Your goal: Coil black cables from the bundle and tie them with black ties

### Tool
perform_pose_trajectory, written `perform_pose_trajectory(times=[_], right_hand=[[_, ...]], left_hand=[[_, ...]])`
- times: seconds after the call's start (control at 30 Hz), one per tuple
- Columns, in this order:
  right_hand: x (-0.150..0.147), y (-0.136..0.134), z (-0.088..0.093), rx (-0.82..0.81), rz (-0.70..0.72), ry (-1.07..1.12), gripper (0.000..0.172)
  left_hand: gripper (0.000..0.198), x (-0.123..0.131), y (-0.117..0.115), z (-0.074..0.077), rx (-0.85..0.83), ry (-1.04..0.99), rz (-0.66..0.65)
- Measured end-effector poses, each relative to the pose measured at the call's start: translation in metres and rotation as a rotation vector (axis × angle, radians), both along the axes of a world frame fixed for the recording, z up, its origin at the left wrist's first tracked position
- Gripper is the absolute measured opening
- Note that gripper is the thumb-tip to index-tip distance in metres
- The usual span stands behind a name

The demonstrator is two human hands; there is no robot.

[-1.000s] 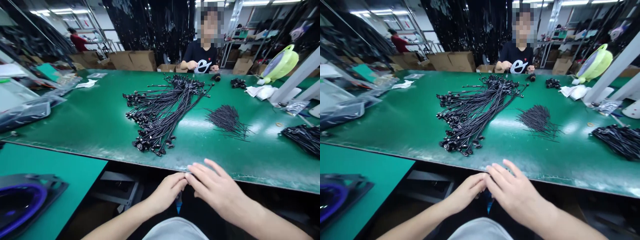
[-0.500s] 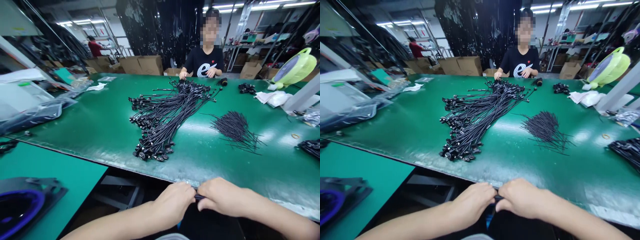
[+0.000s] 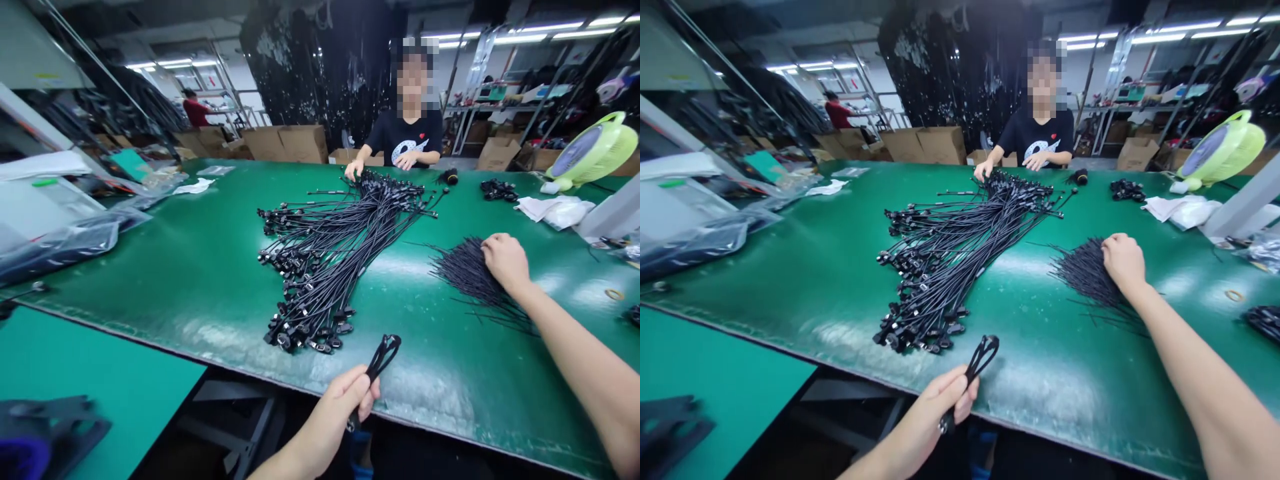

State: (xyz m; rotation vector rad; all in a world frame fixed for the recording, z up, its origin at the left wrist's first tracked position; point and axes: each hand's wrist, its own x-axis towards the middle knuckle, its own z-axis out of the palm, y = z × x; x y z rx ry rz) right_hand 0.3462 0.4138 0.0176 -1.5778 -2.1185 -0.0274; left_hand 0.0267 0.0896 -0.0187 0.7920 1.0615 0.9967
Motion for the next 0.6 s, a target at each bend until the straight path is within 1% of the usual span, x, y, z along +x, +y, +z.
perform_pose_trajectory(times=[0.07,0.1,0.17,0.2,0.23,0.3,0.33,0.37,0.4,0.43,0.5,0.53,0.57,0.6], right_hand=[[-0.008,-0.023,0.007,0.083,-0.001,0.04,0.037],[-0.016,-0.041,0.011,0.109,0.022,0.068,0.041],[-0.042,-0.087,0.013,0.101,0.128,0.123,0.038],[-0.057,-0.114,0.012,0.053,0.211,0.161,0.033],[-0.074,-0.144,0.01,-0.033,0.31,0.2,0.028],[-0.104,-0.201,0.004,-0.253,0.517,0.295,0.021],[-0.116,-0.226,0.0,-0.339,0.59,0.329,0.019],[-0.126,-0.247,-0.004,-0.379,0.633,0.347,0.019],[-0.132,-0.263,-0.007,-0.36,0.647,0.327,0.018],[-0.136,-0.274,-0.009,-0.286,0.645,0.266,0.017],[-0.137,-0.283,-0.01,-0.017,0.676,0.062,0.017],[-0.136,-0.283,-0.009,0.134,0.745,-0.048,0.021],[-0.134,-0.281,-0.008,0.256,0.851,-0.143,0.029],[-0.133,-0.277,-0.007,0.335,0.978,-0.205,0.036]], left_hand=[[0.035,0.002,0.002,0.006,-0.006,-0.046,0.033],[0.034,0.004,0.004,0.01,-0.007,-0.064,0.054],[0.032,0.011,0.006,0.02,0.012,-0.098,0.093],[0.034,0.015,0.007,0.023,0.038,-0.114,0.106],[0.037,0.018,0.008,0.026,0.074,-0.124,0.108],[0.045,0.023,0.008,0.028,0.148,-0.116,0.114],[0.045,0.024,0.006,0.029,0.173,-0.099,0.121],[0.043,0.023,0.004,0.029,0.19,-0.073,0.131],[0.041,0.021,0.001,0.029,0.202,-0.039,0.144],[0.038,0.018,-0.003,0.029,0.217,0.001,0.163],[0.032,0.011,-0.013,0.03,0.28,0.095,0.208],[0.029,0.008,-0.018,0.03,0.318,0.15,0.224],[0.027,0.005,-0.022,0.029,0.35,0.216,0.22],[0.027,0.003,-0.025,0.027,0.37,0.291,0.193]])
